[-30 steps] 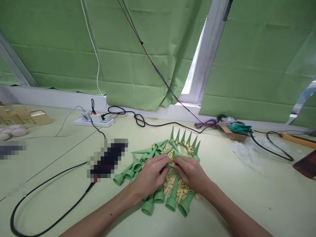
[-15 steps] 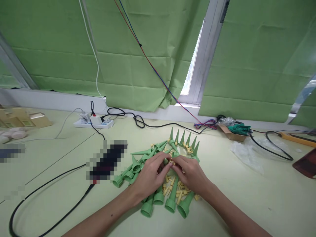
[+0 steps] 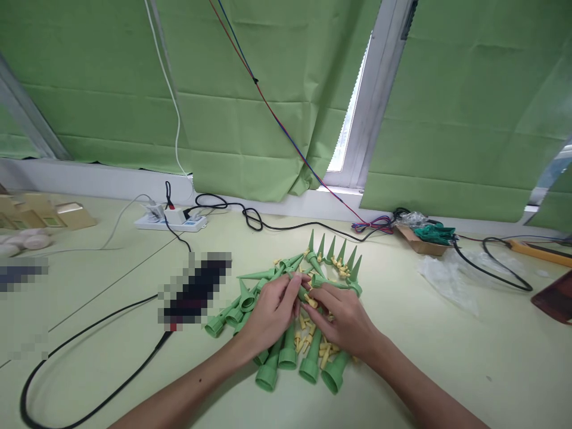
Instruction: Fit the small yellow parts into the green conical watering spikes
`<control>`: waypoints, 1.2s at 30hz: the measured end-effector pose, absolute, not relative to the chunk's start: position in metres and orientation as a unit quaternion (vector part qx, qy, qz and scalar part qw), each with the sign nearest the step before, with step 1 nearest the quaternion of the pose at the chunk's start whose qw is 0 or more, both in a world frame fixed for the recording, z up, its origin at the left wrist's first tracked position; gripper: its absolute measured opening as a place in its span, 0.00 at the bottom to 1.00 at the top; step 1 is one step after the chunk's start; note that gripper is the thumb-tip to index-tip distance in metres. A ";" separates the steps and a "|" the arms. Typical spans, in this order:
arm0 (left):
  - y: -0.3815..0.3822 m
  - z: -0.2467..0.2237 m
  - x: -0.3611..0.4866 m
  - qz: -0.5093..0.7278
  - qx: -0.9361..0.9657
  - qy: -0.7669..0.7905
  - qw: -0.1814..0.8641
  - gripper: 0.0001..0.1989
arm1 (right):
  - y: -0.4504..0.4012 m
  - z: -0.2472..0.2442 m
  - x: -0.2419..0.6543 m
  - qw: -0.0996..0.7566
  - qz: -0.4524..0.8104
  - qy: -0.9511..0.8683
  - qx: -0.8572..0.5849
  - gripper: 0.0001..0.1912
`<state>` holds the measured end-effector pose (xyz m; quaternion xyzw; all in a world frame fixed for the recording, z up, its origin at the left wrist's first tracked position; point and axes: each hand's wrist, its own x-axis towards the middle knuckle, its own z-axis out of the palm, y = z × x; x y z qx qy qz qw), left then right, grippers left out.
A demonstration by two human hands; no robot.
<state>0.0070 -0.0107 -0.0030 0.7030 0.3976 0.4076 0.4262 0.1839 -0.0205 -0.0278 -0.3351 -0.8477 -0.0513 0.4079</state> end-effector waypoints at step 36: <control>-0.007 -0.011 0.012 0.385 0.656 0.393 0.516 0.23 | -0.029 -0.034 0.174 0.380 -0.059 -0.870 -0.309 0.09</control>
